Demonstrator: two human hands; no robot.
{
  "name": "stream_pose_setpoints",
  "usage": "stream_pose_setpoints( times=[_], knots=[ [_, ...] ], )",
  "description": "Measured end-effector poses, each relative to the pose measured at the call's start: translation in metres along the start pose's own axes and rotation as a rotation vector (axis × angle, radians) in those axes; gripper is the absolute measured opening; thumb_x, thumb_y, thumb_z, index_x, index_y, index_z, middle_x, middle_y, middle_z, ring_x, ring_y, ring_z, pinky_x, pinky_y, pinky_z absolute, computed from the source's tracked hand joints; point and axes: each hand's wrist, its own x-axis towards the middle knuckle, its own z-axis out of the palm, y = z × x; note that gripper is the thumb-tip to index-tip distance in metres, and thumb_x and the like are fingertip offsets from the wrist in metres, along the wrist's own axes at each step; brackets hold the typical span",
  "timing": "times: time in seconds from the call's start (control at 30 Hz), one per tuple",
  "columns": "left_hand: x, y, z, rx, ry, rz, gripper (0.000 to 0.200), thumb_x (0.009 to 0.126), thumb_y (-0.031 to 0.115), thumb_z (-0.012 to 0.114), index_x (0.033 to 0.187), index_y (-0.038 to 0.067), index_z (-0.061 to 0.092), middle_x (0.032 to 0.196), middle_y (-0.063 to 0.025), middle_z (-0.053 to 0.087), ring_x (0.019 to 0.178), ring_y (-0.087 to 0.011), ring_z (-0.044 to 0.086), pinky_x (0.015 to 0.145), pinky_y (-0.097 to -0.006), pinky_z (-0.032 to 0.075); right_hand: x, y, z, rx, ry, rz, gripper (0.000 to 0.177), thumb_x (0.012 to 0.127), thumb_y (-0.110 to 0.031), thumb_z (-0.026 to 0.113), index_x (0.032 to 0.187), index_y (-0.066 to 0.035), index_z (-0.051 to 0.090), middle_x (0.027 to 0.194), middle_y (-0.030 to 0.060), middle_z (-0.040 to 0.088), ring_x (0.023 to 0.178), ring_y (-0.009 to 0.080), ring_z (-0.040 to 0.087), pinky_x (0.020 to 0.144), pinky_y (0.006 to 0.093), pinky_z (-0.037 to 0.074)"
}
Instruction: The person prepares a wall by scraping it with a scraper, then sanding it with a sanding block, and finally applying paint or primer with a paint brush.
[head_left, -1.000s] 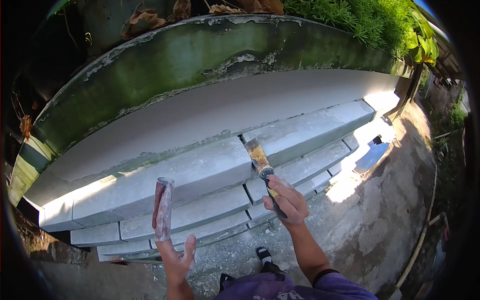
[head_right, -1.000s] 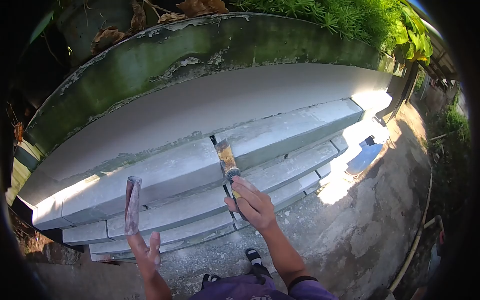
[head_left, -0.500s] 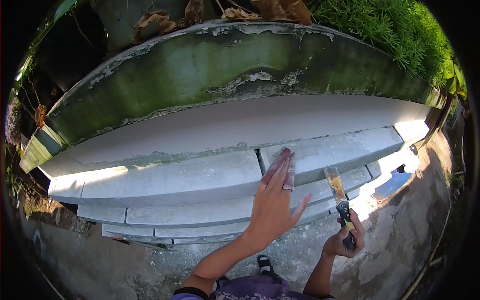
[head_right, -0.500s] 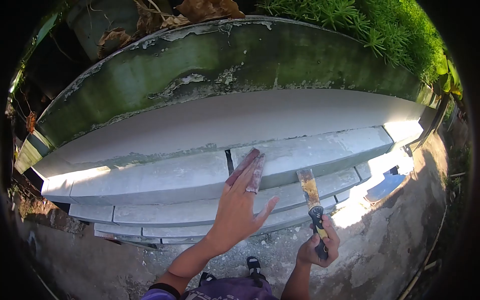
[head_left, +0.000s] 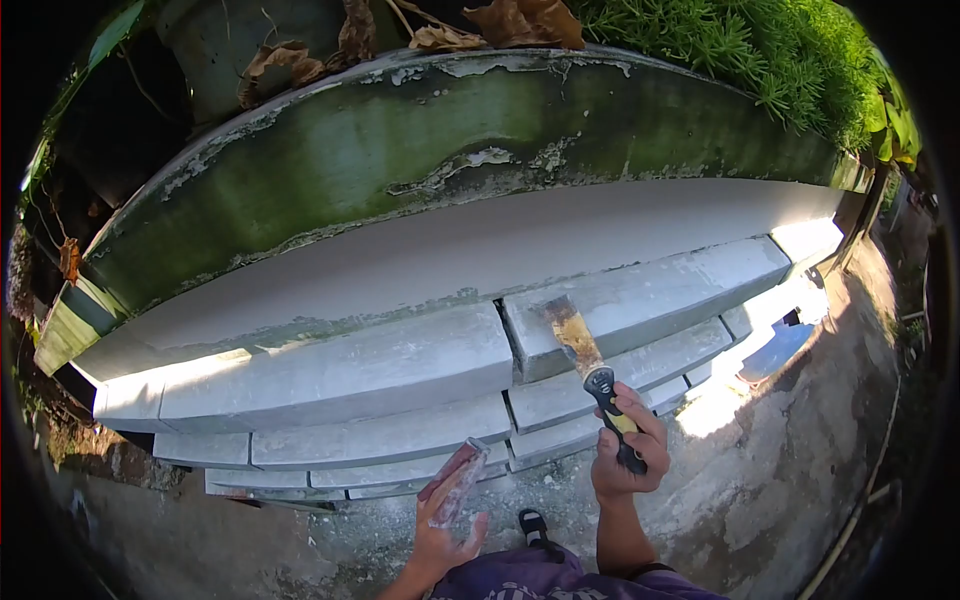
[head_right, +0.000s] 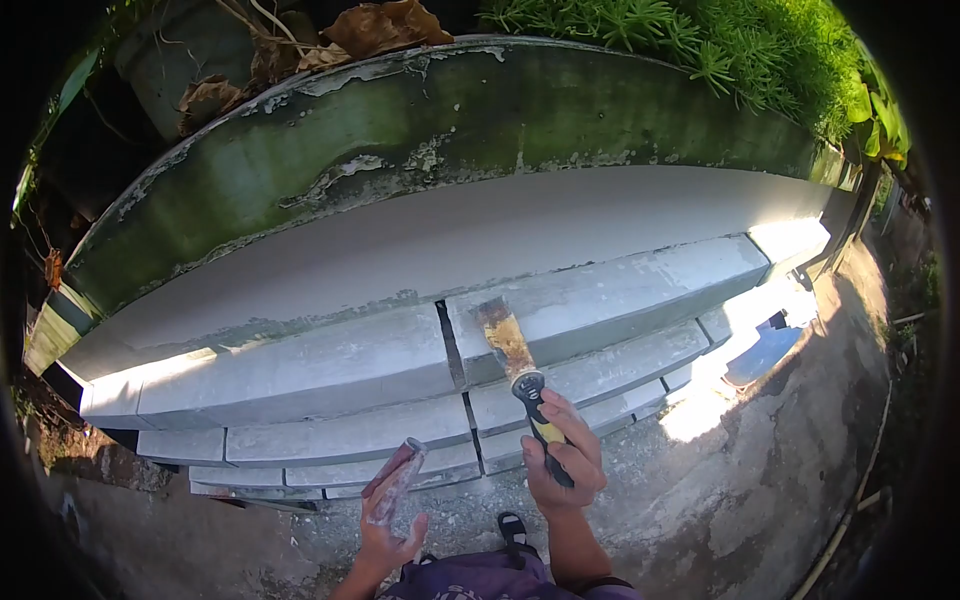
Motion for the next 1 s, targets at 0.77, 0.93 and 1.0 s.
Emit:
stream_pose_setpoints(
  times=[0.77, 0.93, 1.0],
  knots=[
    [-0.075, -0.015, -0.073, -0.03, 0.171, -0.196, 0.058, 0.077, 0.006, 0.058, 0.133, -0.006, 0.052, 0.137, -0.0264, 0.051, 0.132, -0.0382, 0.046, 0.11, -0.0435, 0.034, 0.02, -0.035, 0.046, -0.112, -0.043, 0.022, 0.036, 0.083, 0.005, 0.069, 0.101, -0.003, 0.04, 0.106, 0.0216, 0.064, 0.101, 0.0329, 0.067, 0.079, 0.037, 0.061],
    [-0.086, -0.016, -0.079, -0.023, 0.161, -0.236, 0.058, 0.077, 0.007, 0.058, 0.133, -0.007, 0.052, 0.137, -0.0264, 0.051, 0.132, -0.0383, 0.046, 0.11, -0.0431, 0.034, 0.087, -0.024, 0.099, -0.126, 0.012, -0.108, 0.033, 0.084, 0.003, 0.07, 0.099, -0.004, 0.042, 0.091, 0.0161, 0.063, 0.083, 0.0232, 0.066, 0.073, 0.0354, 0.056],
    [-0.09, -0.017, -0.079, -0.016, 0.181, -0.217, 0.058, 0.077, 0.007, 0.058, 0.133, -0.007, 0.052, 0.137, -0.0265, 0.051, 0.132, -0.0382, 0.046, 0.11, -0.0431, 0.034, 0.095, -0.004, 0.12, -0.337, -0.154, -0.123, 0.031, 0.085, 0.001, 0.07, 0.103, -0.005, 0.045, 0.083, 0.0091, 0.057, 0.065, 0.0169, 0.055, 0.055, 0.0275, 0.046]
  ],
)
